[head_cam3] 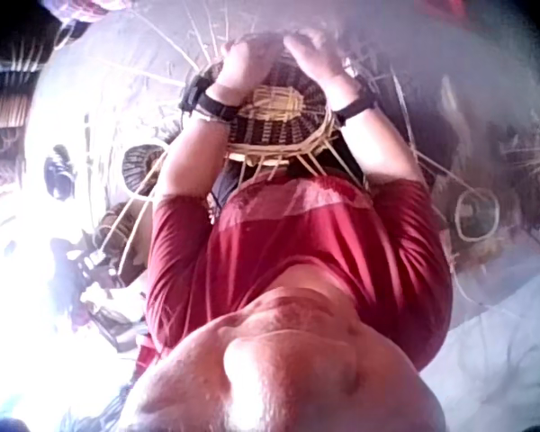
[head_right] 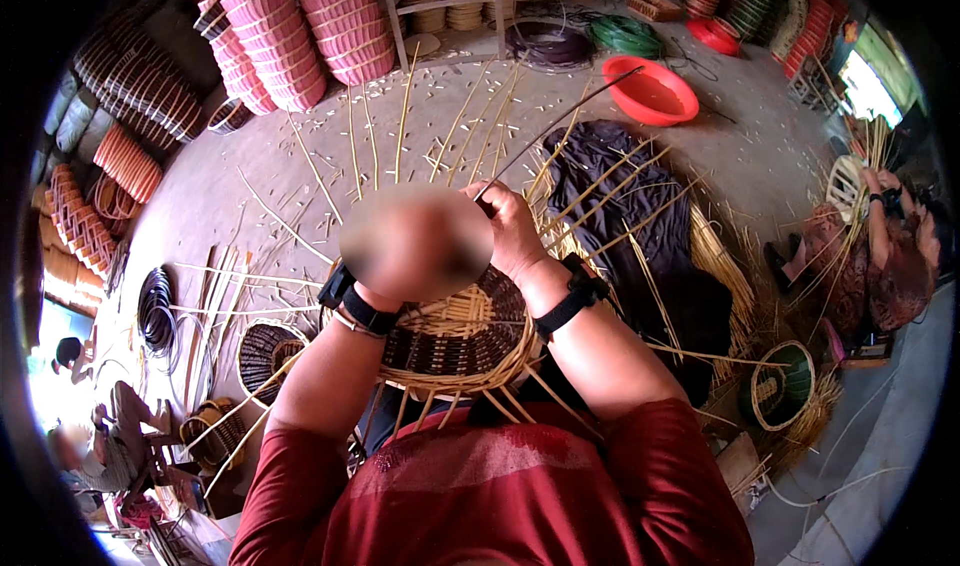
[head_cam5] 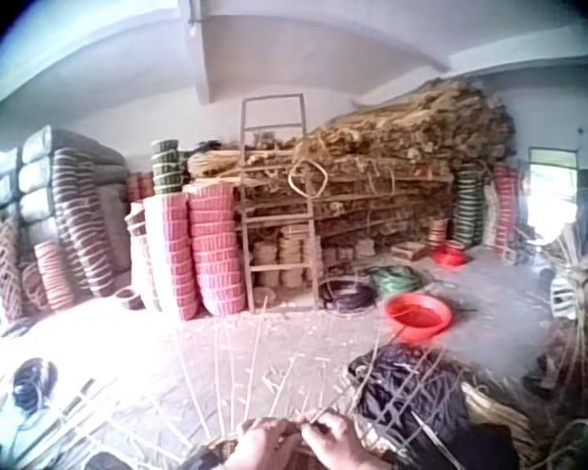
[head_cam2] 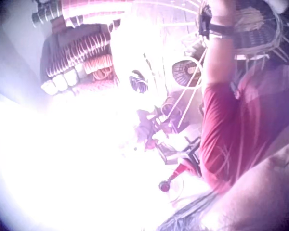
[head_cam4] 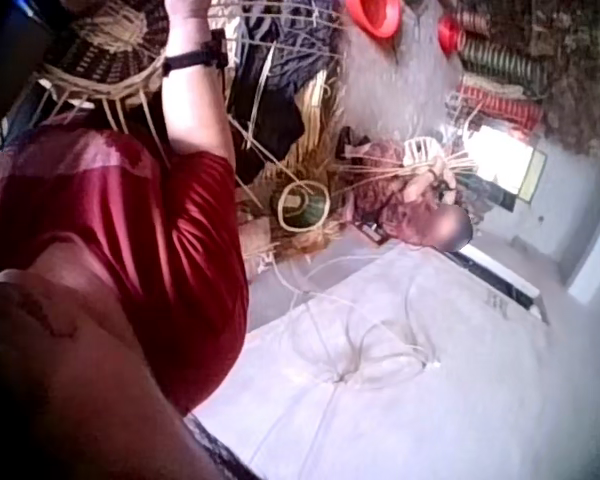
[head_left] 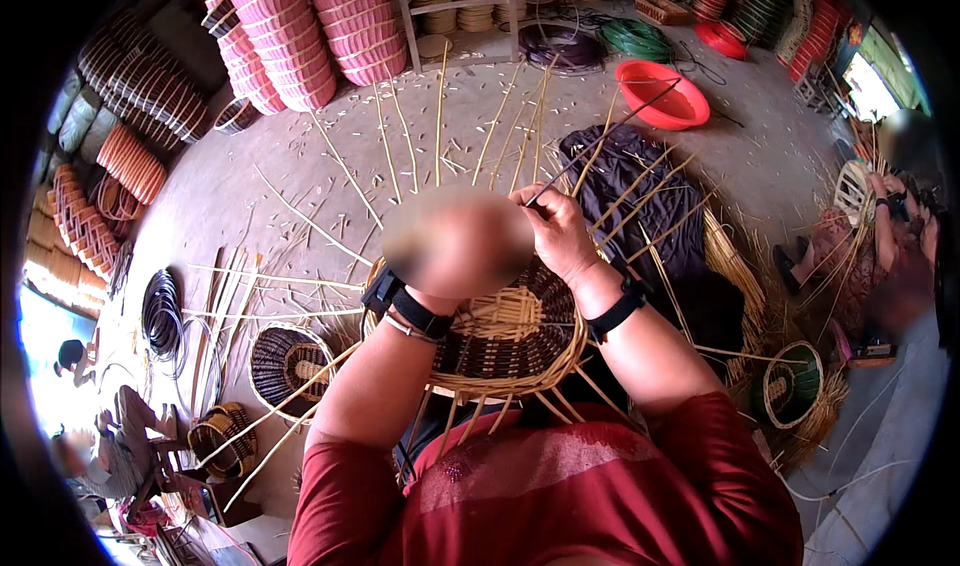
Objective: The person weaves thin wood strips into the body of a large basket by hand and trims excess material using shears.
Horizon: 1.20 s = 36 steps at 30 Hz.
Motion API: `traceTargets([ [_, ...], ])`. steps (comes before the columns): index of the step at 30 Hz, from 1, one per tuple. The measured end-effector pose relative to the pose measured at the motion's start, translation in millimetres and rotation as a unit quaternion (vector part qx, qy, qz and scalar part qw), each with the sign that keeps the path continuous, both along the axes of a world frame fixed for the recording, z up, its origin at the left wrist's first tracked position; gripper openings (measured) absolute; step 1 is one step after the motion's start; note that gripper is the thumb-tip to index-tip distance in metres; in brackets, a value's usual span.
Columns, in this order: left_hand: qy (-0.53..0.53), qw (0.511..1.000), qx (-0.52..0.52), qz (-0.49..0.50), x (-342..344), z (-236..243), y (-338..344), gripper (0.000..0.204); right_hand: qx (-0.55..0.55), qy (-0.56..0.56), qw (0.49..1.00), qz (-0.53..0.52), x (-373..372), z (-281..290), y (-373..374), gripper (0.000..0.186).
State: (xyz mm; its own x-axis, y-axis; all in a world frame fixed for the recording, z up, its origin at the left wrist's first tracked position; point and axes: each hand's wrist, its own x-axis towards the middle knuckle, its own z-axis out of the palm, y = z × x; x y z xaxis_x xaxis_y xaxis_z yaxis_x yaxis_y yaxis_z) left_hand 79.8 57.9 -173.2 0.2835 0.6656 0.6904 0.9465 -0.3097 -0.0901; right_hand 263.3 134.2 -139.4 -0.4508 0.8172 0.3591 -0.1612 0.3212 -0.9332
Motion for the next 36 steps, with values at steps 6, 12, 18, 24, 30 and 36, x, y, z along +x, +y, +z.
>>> traceTargets([
  [6, -0.141, 0.988, 0.051, -0.041, -33.3, 4.9, 3.2, 0.045, -0.077, 0.184, 0.98, -0.007, -3.3, 18.0, 2.1, 0.023],
  [12, -0.172, 0.985, 0.004, -0.003, -38.0, 95.5, 2.9, 0.044, 0.007, 0.106, 0.986, -0.128, 8.1, 20.4, -5.7, 0.02],
  [18, -0.285, 0.92, -0.268, -0.004, -27.6, 101.2, 18.0, 0.06, 0.076, 0.028, 0.987, -0.141, -1.6, 18.7, -7.5, 0.017],
  [24, -0.152, 0.941, -0.295, 0.07, -2.8, 55.0, -3.3, 0.061, -0.204, 0.018, 0.978, 0.043, 3.3, 9.9, 1.3, 0.02],
  [30, -0.117, 0.941, -0.307, 0.082, 17.9, 59.1, -16.5, 0.072, -0.324, -0.039, 0.945, -0.028, 8.8, 19.3, 32.8, 0.018],
  [36, -0.026, 0.959, -0.249, 0.13, 42.0, 48.2, -16.9, 0.092, -0.024, -0.424, 0.899, -0.111, -36.9, 15.3, 96.1, 0.034],
])
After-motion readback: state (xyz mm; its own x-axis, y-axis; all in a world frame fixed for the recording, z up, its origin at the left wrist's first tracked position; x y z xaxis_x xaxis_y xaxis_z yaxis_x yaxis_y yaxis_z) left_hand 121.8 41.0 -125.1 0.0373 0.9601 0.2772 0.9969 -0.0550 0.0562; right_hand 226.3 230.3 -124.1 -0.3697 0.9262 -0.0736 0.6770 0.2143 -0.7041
